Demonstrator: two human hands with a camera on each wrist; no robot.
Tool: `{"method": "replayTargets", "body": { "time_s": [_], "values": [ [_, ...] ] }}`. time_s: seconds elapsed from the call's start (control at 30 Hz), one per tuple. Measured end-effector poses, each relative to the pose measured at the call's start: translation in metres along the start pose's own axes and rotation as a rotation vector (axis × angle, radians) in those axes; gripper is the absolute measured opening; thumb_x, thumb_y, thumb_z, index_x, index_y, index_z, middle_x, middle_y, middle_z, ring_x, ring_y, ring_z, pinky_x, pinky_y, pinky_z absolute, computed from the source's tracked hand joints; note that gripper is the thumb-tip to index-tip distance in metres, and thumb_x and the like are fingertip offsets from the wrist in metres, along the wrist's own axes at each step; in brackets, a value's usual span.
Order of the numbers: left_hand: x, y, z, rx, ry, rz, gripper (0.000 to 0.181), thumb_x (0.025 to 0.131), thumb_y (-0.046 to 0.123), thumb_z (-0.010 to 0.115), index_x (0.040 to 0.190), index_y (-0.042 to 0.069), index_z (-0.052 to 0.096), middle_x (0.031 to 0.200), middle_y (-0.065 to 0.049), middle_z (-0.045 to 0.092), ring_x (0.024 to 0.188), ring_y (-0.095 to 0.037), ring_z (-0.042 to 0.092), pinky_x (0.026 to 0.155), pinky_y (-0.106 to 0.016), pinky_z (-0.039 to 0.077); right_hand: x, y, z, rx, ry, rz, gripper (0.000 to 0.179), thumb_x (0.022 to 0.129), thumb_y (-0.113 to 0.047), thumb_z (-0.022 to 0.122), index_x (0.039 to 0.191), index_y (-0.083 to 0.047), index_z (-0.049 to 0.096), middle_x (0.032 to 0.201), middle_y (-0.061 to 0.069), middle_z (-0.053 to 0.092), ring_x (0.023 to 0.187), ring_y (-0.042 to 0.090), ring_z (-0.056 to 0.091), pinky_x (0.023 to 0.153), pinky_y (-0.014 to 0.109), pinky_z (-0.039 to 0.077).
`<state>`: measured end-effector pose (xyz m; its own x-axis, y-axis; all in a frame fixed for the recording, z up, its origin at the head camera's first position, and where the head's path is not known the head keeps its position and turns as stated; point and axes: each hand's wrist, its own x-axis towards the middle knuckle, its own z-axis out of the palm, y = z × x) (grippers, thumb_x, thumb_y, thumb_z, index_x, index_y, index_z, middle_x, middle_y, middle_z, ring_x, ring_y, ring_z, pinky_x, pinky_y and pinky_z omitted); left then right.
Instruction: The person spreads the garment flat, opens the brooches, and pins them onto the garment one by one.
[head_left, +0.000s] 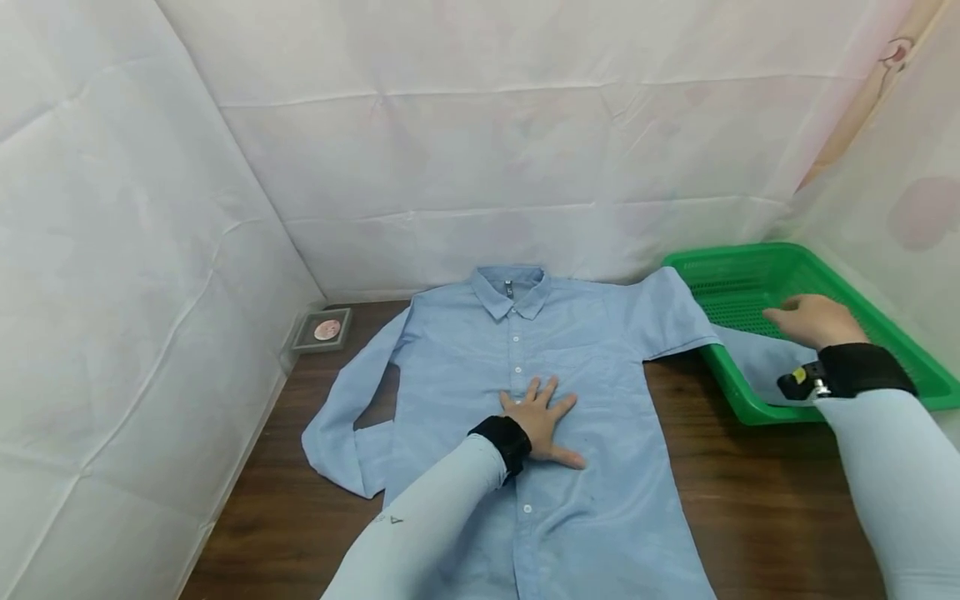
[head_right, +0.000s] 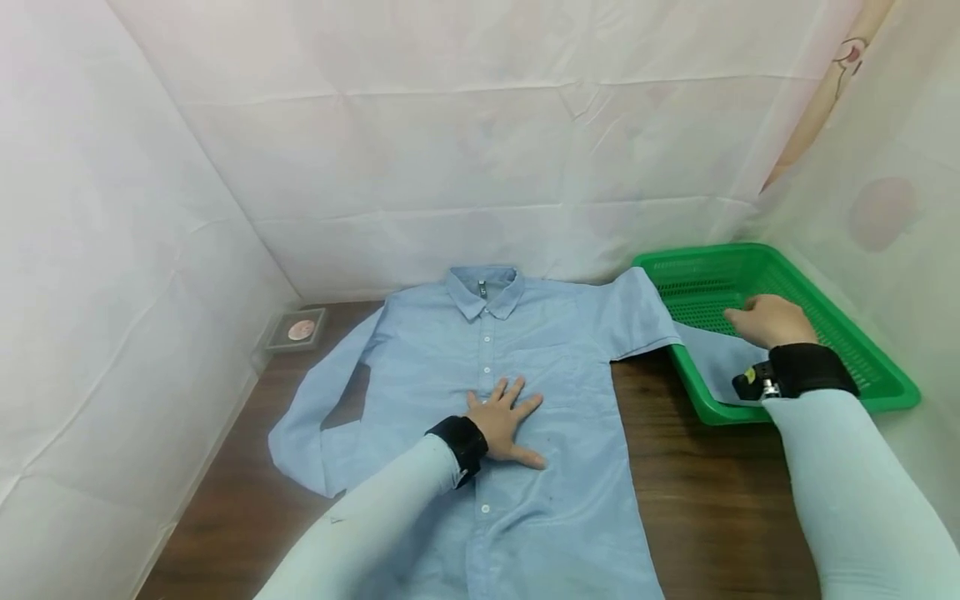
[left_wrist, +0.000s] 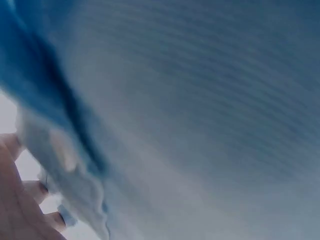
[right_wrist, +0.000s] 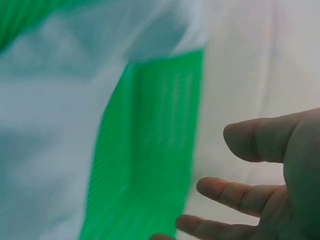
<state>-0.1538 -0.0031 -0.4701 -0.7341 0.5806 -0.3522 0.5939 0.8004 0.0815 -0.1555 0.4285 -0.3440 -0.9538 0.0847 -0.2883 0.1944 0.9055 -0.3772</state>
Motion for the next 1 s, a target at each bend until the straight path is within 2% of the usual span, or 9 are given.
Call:
{"method": "replayTargets", "body": {
  "time_s": [0.1,0.23,0.4,0.47,0.57,0.73,0.8,0.87,1.0],
  "values": [
    [-0.011,-0.010,-0.005,-0.051,0.037,0.016,0.104,0.069,0.088,0.046,0.154,0.039,0.012,0.162,-0.004,0.003,0.146,-0.032,0.004,0.098,-0.074,0.022,-0.009,-0.035,0.010,0.026,0.095,-0.059,0.087,0.097,-0.060,0.030,0.144,0.013,0.025,0.139,0.043,0.025,0.116,0.062,0.032,0.086,0.068,0.035],
    [-0.033,-0.027,-0.013,-0.125,0.102,0.018,0.096,0.077,0.081,0.048,0.154,0.030,0.022,0.160,-0.009,0.012,0.146,-0.035,0.007,0.101,-0.072,0.021,-0.022,-0.083,0.033,0.072,0.220,-0.195,0.073,0.099,-0.052,0.040,0.144,0.005,0.034,0.140,0.035,0.035,0.122,0.054,0.035,0.091,0.064,0.035],
    [-0.066,-0.053,-0.025,-0.204,0.203,-0.016,0.086,0.084,0.070,0.053,0.151,0.019,0.033,0.155,-0.013,0.027,0.144,-0.037,0.013,0.107,-0.065,0.019,-0.041,-0.130,0.068,0.111,0.297,-0.380,0.053,0.101,-0.035,0.049,0.140,0.000,0.044,0.138,0.026,0.044,0.112,0.042,0.052,0.088,0.056,0.041],
    [-0.081,-0.065,-0.029,-0.225,0.254,-0.063,0.083,0.086,0.066,0.055,0.149,0.015,0.036,0.152,-0.014,0.033,0.143,-0.037,0.018,0.109,-0.061,0.020,-0.044,-0.145,0.085,0.117,0.283,-0.428,0.050,0.100,-0.032,0.051,0.140,-0.002,0.045,0.137,0.023,0.047,0.109,0.038,0.056,0.087,0.053,0.044],
    [-0.107,-0.082,-0.034,-0.254,0.341,-0.152,0.079,0.088,0.059,0.059,0.146,0.009,0.040,0.146,-0.016,0.042,0.139,-0.037,0.028,0.109,-0.058,0.024,-0.043,-0.163,0.118,0.109,0.223,-0.462,0.050,0.098,-0.029,0.057,0.140,-0.003,0.047,0.136,0.019,0.051,0.116,0.035,0.054,0.091,0.051,0.044],
    [-0.152,-0.107,-0.028,-0.311,0.472,-0.300,0.068,0.089,0.049,0.064,0.135,0.000,0.052,0.132,-0.022,0.053,0.129,-0.041,0.040,0.102,-0.058,0.033,-0.040,-0.176,0.168,0.061,0.114,-0.450,0.047,0.094,-0.027,0.063,0.132,0.000,0.055,0.128,0.019,0.056,0.117,0.037,0.053,0.093,0.051,0.044],
    [-0.166,-0.116,-0.024,-0.338,0.487,-0.376,0.062,0.090,0.047,0.063,0.126,-0.003,0.059,0.123,-0.024,0.057,0.120,-0.042,0.047,0.095,-0.057,0.040,-0.039,-0.180,0.183,0.043,0.082,-0.437,0.045,0.092,-0.028,0.066,0.127,0.000,0.058,0.124,0.019,0.058,0.115,0.037,0.054,0.092,0.050,0.045],
    [-0.178,-0.127,-0.020,-0.353,0.481,-0.456,0.055,0.090,0.045,0.063,0.114,-0.004,0.064,0.109,-0.023,0.062,0.103,-0.039,0.056,0.082,-0.051,0.048,-0.037,-0.184,0.194,0.022,0.052,-0.413,0.046,0.091,-0.031,0.068,0.125,-0.001,0.061,0.121,0.018,0.059,0.113,0.036,0.055,0.090,0.049,0.046],
    [-0.197,-0.146,-0.011,-0.387,0.403,-0.579,0.046,0.092,0.045,0.060,0.084,0.000,0.066,0.077,-0.011,0.061,0.066,-0.025,0.057,0.052,-0.038,0.045,-0.035,-0.200,0.213,-0.014,0.037,-0.345,0.048,0.087,-0.037,0.071,0.121,-0.005,0.063,0.118,0.015,0.058,0.107,0.031,0.056,0.086,0.046,0.048]
  ]
}}
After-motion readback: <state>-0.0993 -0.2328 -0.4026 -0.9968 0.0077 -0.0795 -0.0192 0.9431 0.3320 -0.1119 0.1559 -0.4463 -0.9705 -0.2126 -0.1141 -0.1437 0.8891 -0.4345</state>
